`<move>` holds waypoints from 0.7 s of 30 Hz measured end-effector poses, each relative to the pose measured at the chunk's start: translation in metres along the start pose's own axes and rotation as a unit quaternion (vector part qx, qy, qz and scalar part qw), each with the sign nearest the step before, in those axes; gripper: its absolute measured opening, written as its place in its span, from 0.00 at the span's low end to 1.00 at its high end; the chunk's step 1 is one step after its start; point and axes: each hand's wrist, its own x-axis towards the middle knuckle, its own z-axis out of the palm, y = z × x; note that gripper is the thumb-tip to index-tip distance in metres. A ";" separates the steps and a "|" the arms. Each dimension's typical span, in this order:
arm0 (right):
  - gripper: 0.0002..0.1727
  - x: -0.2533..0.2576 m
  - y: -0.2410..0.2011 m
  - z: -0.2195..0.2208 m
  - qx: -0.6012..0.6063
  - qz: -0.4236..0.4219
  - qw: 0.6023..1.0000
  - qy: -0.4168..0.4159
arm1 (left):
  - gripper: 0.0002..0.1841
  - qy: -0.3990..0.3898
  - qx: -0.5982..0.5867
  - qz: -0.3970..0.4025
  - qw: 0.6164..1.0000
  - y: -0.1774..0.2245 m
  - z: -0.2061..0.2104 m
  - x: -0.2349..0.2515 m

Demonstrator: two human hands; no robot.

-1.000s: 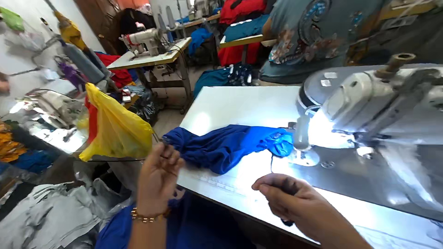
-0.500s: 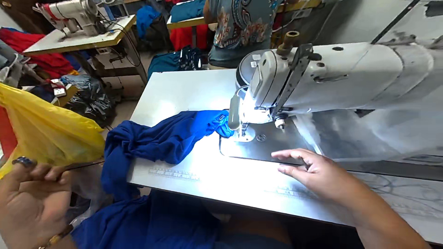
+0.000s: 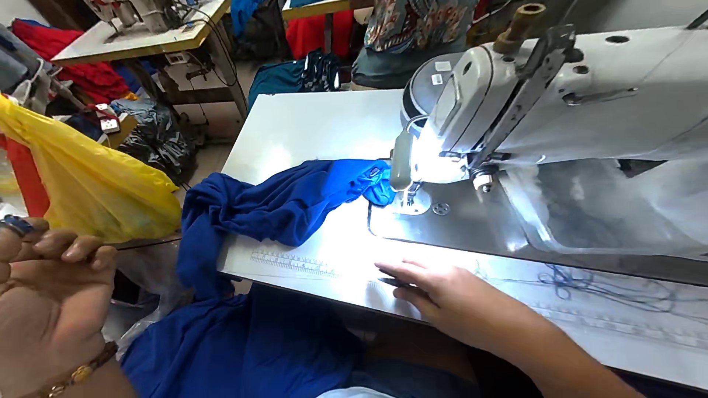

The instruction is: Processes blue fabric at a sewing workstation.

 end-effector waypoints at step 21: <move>0.21 0.090 -0.115 0.025 -0.011 -0.042 0.992 -0.117 | 0.26 0.046 -0.010 -0.041 0.998 0.008 0.049 -0.024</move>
